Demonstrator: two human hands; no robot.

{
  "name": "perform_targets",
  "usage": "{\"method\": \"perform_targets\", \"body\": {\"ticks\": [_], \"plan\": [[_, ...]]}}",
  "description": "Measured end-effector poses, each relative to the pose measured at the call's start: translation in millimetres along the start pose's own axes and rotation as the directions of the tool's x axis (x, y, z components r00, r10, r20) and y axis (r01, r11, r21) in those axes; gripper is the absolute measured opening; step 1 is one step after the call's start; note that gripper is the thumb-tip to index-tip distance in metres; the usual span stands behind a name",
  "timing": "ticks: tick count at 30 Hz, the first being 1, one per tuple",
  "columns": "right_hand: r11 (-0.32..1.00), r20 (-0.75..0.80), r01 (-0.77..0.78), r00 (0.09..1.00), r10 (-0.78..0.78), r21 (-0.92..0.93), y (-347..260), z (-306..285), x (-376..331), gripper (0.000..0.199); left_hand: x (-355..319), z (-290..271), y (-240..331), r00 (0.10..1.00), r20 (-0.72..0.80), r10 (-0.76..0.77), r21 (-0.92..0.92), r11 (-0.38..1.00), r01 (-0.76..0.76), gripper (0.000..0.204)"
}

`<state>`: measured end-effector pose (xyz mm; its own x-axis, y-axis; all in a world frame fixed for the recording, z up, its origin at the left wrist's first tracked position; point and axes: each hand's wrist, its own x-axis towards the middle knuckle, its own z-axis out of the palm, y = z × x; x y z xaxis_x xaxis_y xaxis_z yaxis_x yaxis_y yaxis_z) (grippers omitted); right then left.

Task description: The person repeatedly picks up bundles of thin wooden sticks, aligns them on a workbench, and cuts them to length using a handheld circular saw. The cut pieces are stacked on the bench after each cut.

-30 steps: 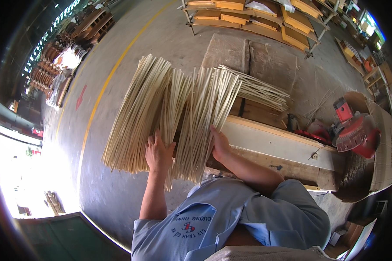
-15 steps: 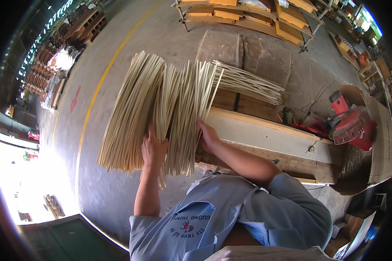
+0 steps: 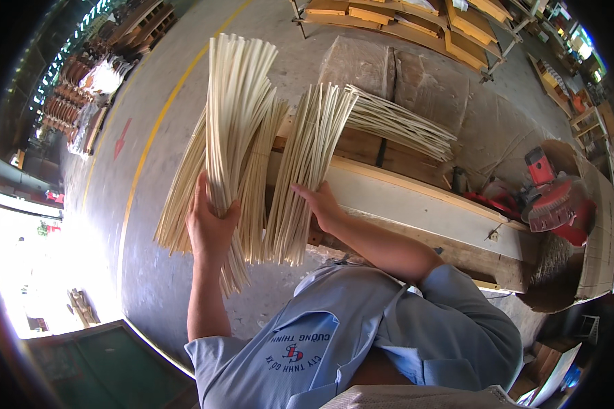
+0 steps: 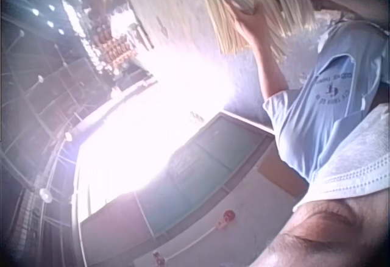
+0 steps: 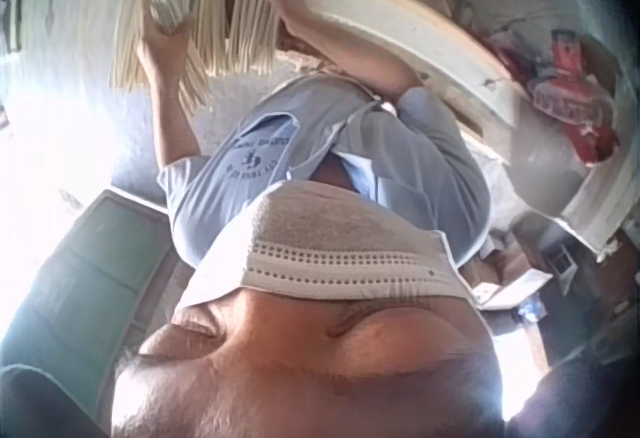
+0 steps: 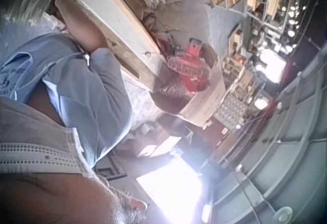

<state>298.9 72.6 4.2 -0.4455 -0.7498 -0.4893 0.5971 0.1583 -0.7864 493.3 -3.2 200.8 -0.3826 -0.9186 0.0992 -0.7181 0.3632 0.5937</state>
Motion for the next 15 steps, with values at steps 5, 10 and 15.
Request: {"method": "perform_targets", "body": {"ticks": [5,10,15], "plan": [[1.000,0.128,-0.021,0.992,0.020,0.005,6,32,33,0.072,1,-7,-13,1.000,-0.020,0.004,-0.276,0.961,-0.009,0.073],[0.992,0.191,-0.111,0.977,0.099,0.054,-2,35,45,0.069,0,3,-15,0.998,0.065,0.001,-0.416,0.909,0.027,0.072],[0.974,0.197,-0.204,0.963,0.181,0.100,-10,25,2,0.064,-11,13,-41,0.986,0.153,-0.062,-0.450,0.884,0.125,0.071]]}}
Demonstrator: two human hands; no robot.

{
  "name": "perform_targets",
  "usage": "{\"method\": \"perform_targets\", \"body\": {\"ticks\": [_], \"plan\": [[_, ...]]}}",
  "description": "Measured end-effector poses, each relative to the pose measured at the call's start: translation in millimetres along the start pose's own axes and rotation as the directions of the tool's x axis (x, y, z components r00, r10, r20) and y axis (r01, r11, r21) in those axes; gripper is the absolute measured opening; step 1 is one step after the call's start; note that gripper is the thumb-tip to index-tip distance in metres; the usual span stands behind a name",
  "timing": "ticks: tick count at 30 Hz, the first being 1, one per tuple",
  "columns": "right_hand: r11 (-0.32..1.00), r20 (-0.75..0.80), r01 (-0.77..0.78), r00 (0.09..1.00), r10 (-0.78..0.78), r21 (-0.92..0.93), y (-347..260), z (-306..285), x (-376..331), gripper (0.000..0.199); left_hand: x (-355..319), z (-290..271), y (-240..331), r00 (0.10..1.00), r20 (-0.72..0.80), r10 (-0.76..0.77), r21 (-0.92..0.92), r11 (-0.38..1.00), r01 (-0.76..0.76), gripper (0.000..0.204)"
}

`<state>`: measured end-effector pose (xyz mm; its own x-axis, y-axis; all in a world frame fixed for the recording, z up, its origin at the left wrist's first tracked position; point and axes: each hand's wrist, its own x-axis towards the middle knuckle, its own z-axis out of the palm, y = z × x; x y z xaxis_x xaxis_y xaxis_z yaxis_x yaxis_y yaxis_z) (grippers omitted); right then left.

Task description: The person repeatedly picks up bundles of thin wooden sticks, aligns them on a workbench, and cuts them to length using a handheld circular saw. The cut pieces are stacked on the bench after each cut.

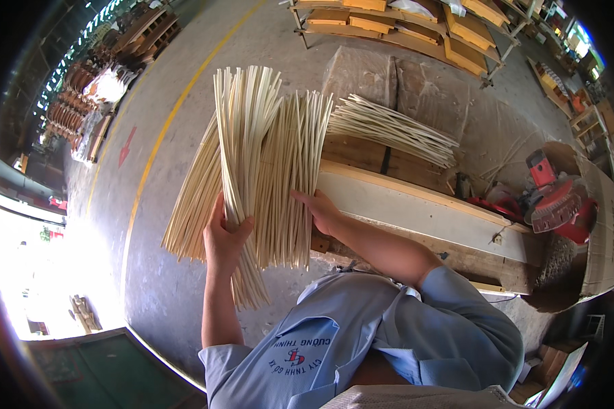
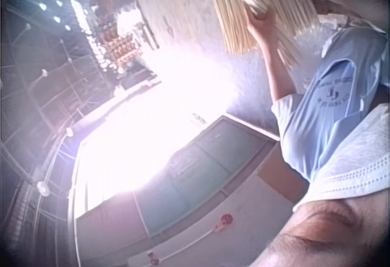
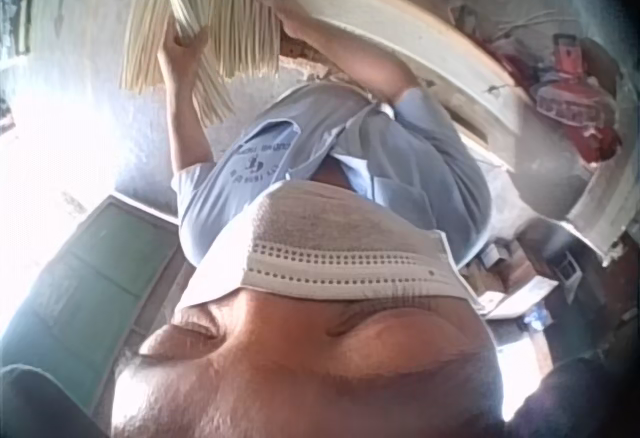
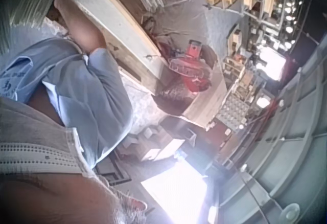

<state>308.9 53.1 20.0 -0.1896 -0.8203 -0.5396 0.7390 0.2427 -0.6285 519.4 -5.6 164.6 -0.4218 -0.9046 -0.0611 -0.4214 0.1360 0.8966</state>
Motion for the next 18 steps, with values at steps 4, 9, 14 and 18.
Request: {"method": "perform_targets", "body": {"ticks": [4,9,14,18], "plan": [[0.998,-0.029,0.017,0.999,-0.015,0.065,8,-16,-8,0.062,2,13,9,0.997,0.076,0.001,-0.073,0.997,0.004,0.072],[0.982,-0.252,0.056,0.963,-0.100,-0.178,11,-43,-24,0.050,4,24,14,0.988,0.152,0.009,-0.046,0.999,-0.002,0.070],[0.801,-0.221,0.359,0.834,-0.506,-0.479,-13,-40,-68,0.047,5,46,13,0.959,0.276,0.070,-0.212,0.977,-0.010,0.069],[0.854,0.190,0.504,0.858,-0.477,-0.133,-57,-17,-86,0.058,9,78,38,0.908,0.395,0.140,-0.310,0.951,-0.011,0.067]]}}
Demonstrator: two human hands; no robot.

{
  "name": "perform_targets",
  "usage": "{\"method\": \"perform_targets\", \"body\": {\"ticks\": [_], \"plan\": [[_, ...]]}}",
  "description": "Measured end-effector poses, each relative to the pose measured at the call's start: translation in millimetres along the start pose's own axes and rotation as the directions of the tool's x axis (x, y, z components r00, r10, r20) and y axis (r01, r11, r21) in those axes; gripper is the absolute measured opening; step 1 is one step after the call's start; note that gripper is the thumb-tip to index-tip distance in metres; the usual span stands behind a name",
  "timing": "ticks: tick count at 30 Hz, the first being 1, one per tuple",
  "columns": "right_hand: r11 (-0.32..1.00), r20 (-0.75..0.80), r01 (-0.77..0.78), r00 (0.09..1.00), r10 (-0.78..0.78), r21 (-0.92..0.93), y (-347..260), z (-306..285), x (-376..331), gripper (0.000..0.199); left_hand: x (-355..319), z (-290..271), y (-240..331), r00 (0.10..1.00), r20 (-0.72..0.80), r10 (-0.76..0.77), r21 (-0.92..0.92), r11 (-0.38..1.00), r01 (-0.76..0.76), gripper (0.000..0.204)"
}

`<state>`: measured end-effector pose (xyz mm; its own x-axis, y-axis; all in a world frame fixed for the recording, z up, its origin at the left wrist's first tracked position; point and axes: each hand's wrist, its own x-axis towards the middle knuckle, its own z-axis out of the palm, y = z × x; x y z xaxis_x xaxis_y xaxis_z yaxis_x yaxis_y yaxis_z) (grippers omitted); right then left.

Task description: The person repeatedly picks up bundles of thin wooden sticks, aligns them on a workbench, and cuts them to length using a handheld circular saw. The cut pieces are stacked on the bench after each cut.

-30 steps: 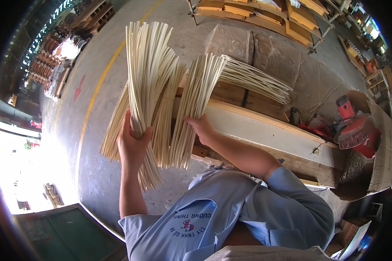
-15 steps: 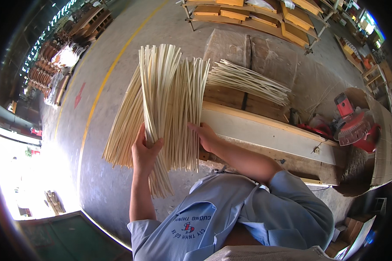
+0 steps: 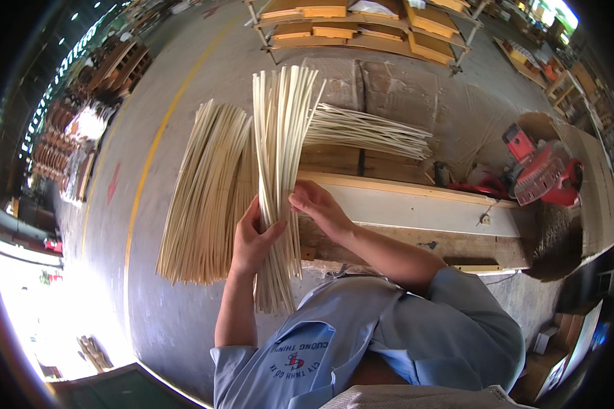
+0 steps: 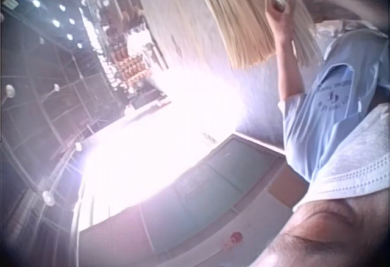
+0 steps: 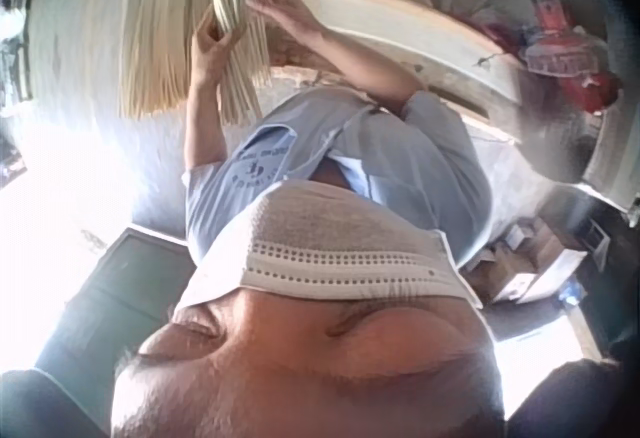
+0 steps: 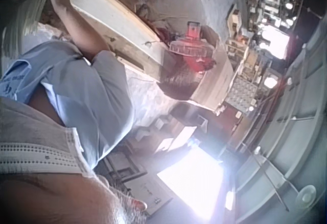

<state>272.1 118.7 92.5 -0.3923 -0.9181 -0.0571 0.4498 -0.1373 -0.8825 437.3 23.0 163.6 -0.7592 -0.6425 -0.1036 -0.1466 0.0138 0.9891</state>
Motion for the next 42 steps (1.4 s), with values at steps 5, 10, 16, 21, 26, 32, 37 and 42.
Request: {"method": "perform_targets", "body": {"ticks": [5,10,16,21,26,32,37,42], "plan": [[0.909,0.067,-0.007,0.997,-0.023,0.417,-49,4,8,0.039,19,29,7,0.991,0.130,0.024,0.172,0.984,-0.046,0.060],[0.906,-0.030,0.085,0.996,-0.080,0.416,-74,-15,9,0.024,37,49,10,0.967,0.176,0.185,0.107,0.973,-0.206,0.055],[0.928,-0.088,0.169,0.985,-0.148,0.331,-99,-47,3,0.024,46,57,30,0.923,0.117,0.367,0.195,0.903,-0.384,0.044],[0.941,-0.170,0.232,0.966,-0.193,0.247,-99,-33,-4,0.030,73,59,39,0.934,0.174,0.314,-0.014,0.949,-0.316,0.053],[0.964,-0.034,0.217,0.976,-0.214,0.154,-101,-21,5,0.036,101,67,69,0.947,0.294,0.127,-0.192,0.979,-0.071,0.053],[0.969,-0.022,0.208,0.978,-0.207,0.131,-117,-14,7,0.041,114,68,86,0.951,0.269,0.155,-0.362,0.931,-0.049,0.046],[0.942,-0.174,0.295,0.948,-0.267,0.159,-113,-5,11,0.037,113,79,94,0.959,0.163,0.234,-0.511,0.851,-0.121,0.035],[0.945,-0.299,0.322,0.908,-0.292,0.054,-111,-12,17,0.032,117,82,90,0.983,0.065,0.172,-0.497,0.860,-0.118,0.039]]}}
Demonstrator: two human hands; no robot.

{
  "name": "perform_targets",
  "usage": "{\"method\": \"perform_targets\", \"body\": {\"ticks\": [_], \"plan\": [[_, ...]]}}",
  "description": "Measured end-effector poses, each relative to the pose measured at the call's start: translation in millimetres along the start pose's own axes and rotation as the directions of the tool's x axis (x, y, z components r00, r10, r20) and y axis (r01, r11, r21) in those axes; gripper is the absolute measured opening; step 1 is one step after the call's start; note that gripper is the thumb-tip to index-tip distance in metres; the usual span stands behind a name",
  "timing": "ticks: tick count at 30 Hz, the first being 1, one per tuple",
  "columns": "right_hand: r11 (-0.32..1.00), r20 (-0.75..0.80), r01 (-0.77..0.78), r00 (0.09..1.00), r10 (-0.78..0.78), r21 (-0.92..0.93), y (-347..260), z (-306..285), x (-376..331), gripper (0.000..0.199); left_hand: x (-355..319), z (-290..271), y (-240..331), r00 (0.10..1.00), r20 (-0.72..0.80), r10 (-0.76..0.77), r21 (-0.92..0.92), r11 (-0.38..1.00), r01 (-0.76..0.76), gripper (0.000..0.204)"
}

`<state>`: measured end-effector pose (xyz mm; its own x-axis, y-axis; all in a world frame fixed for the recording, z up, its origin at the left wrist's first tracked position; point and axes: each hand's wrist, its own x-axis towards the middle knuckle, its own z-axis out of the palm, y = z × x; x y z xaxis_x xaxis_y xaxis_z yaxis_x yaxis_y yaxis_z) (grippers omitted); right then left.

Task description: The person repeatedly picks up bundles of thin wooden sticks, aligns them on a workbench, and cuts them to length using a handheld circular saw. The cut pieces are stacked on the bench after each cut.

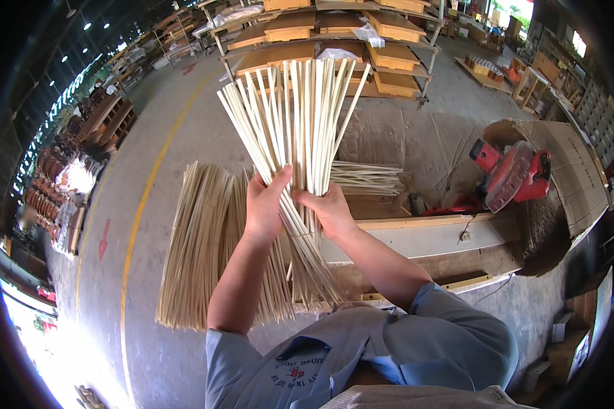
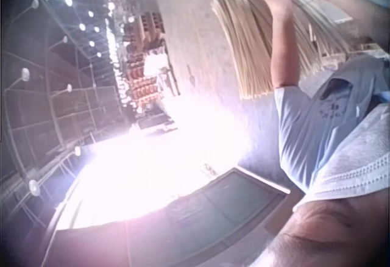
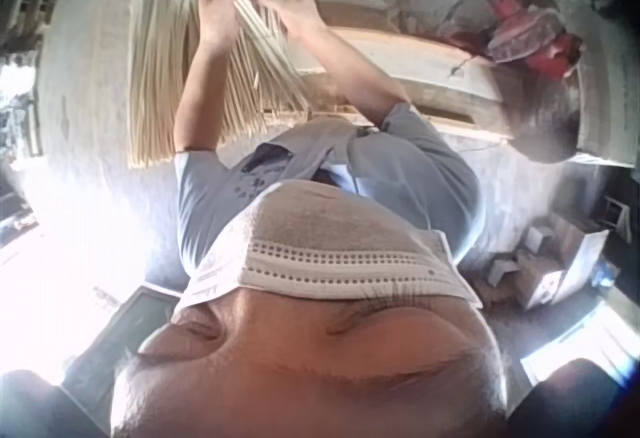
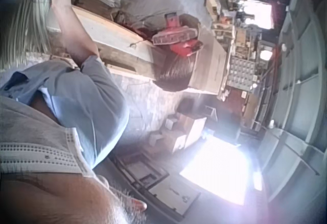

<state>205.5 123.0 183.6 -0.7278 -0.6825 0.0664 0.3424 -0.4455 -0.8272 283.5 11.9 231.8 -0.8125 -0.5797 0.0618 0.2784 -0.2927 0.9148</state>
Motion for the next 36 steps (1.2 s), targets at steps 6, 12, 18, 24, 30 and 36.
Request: {"method": "perform_targets", "body": {"ticks": [6,12,18,24,30,36], "plan": [[0.998,0.112,-0.031,0.993,0.037,-0.049,-10,-7,4,0.035,6,-14,-4,0.984,0.177,0.013,0.097,0.995,-0.030,0.045],[0.997,0.123,-0.074,0.989,0.079,-0.038,-14,-13,8,0.038,2,-11,-7,0.991,0.129,0.037,-0.013,0.999,-0.036,0.042],[0.997,0.102,-0.073,0.992,0.076,-0.037,-5,-16,9,0.033,-2,-9,-11,0.995,0.056,0.083,0.024,0.996,-0.085,0.038],[0.993,0.092,0.021,0.996,-0.010,-0.115,-8,-13,8,0.032,-1,-8,-18,0.992,0.041,0.117,0.040,0.992,-0.119,0.035],[0.968,0.093,0.042,0.995,-0.020,-0.248,-17,1,4,0.031,-5,-1,-14,0.988,0.049,0.149,-0.007,0.989,-0.149,0.041],[0.972,-0.005,0.171,0.985,-0.174,-0.159,-23,0,-1,0.037,-4,9,-9,0.961,-0.027,0.275,0.068,0.960,-0.272,0.023]]}}
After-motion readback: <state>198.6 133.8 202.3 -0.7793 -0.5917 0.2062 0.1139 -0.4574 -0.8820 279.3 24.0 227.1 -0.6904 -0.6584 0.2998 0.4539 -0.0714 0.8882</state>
